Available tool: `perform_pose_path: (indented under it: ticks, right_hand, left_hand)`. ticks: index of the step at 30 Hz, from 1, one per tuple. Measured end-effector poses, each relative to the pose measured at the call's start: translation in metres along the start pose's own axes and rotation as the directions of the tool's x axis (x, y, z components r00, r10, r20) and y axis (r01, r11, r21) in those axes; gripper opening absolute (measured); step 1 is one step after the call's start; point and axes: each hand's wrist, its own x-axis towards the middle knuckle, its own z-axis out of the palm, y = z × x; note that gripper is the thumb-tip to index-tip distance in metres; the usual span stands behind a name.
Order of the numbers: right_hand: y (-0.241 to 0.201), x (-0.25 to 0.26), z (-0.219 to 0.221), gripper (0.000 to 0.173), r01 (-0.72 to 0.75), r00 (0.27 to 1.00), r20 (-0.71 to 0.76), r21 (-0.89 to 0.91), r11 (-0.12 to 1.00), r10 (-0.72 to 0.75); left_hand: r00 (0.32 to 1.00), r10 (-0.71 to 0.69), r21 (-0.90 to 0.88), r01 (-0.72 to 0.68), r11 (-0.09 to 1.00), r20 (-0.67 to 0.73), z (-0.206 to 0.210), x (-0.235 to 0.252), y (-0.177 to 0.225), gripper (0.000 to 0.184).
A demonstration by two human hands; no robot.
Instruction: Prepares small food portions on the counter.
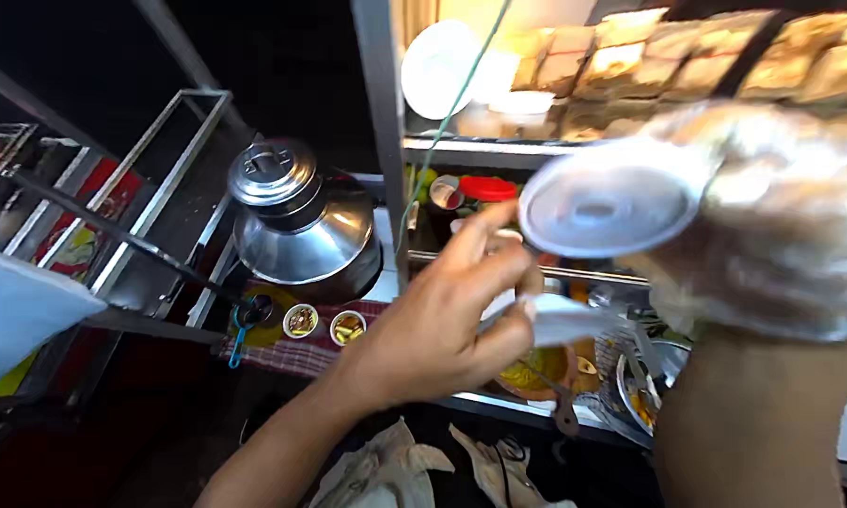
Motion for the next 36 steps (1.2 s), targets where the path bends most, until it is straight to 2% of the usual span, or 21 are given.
perform_pose_path:
  ticks: [3,5,7,8,10,13,15,19,23,25,28,30,32,34,36]
  right_hand:
    - [0.036,-0.023,0.054,0.018,-0.228,0.951,0.226,0.060,0.972,0.209]
    - [0.064,-0.037,0.084,0.018,-0.401,0.880,0.305,0.064,0.914,0.364]
    - [0.091,-0.047,0.110,0.018,-0.476,0.823,0.344,-0.017,0.879,0.452]
    - [0.104,-0.050,0.120,0.021,-0.464,0.808,0.377,-0.064,0.883,0.452]
    - [0.121,-0.053,0.136,0.040,-0.352,0.781,0.458,-0.241,0.905,0.425]
    - [0.130,-0.051,0.164,0.065,-0.095,0.653,0.615,-0.513,0.853,0.442]
    - [0.134,-0.048,0.185,0.073,0.012,0.592,0.652,-0.594,0.804,0.473]
    - [0.144,-0.043,0.213,0.074,0.058,0.603,0.608,-0.679,0.731,0.517]
    - [0.147,-0.029,0.232,0.079,0.005,0.518,0.534,-0.783,0.622,0.668]
    - [0.150,-0.024,0.236,0.080,-0.037,0.509,0.449,-0.841,0.540,0.735]
    - [0.158,-0.016,0.222,0.087,-0.145,0.556,0.247,-0.911,0.386,0.793]
    - [0.159,-0.014,0.205,0.090,-0.222,0.634,0.131,-0.913,0.342,0.762]
    - [0.154,-0.013,0.195,0.094,-0.289,0.698,0.046,-0.895,0.341,0.714]
    - [0.149,-0.015,0.190,0.096,-0.322,0.737,0.010,-0.874,0.364,0.676]
    - [0.149,-0.017,0.192,0.098,-0.341,0.741,-0.006,-0.865,0.369,0.672]
  left_hand:
    - [0.987,-0.159,-0.175,0.155,0.972,-0.008,0.012,-0.067,-0.022,0.016]
    - [0.952,-0.304,-0.218,0.293,0.931,-0.020,0.019,-0.107,-0.038,0.018]
    - [0.896,-0.443,-0.230,0.425,0.875,-0.030,0.023,-0.142,-0.050,0.018]
    - [0.866,-0.499,-0.225,0.481,0.847,-0.027,0.024,-0.158,-0.055,0.018]
    - [0.819,-0.574,-0.201,0.563,0.802,0.002,0.021,-0.185,-0.063,0.019]
    - [0.788,-0.613,-0.176,0.613,0.770,0.065,0.010,-0.211,-0.074,0.019]
    - [0.771,-0.627,-0.171,0.636,0.752,0.112,0.000,-0.218,-0.081,0.021]
    - [0.761,-0.622,-0.161,0.648,0.745,0.184,-0.017,-0.226,-0.099,0.021]
    - [0.738,-0.620,-0.154,0.668,0.728,0.268,-0.029,-0.229,-0.116,0.022]
    - [0.730,-0.621,-0.191,0.678,0.710,0.285,-0.031,-0.231,-0.127,0.021]
    - [0.723,-0.665,-0.285,0.688,0.667,0.188,-0.030,-0.238,-0.148,0.022]
    - [0.650,-0.755,-0.315,0.736,0.599,0.083,-0.025,-0.245,-0.165,0.024]
    - [0.544,-0.839,-0.397,0.769,0.501,-0.006,-0.017,-0.253,-0.183,0.025]
    - [0.444,-0.894,-0.508,0.757,0.412,-0.063,-0.005,-0.261,-0.200,0.024]
    - [0.365,-0.925,-0.591,0.724,0.356,-0.110,0.007,-0.266,-0.213,0.022]
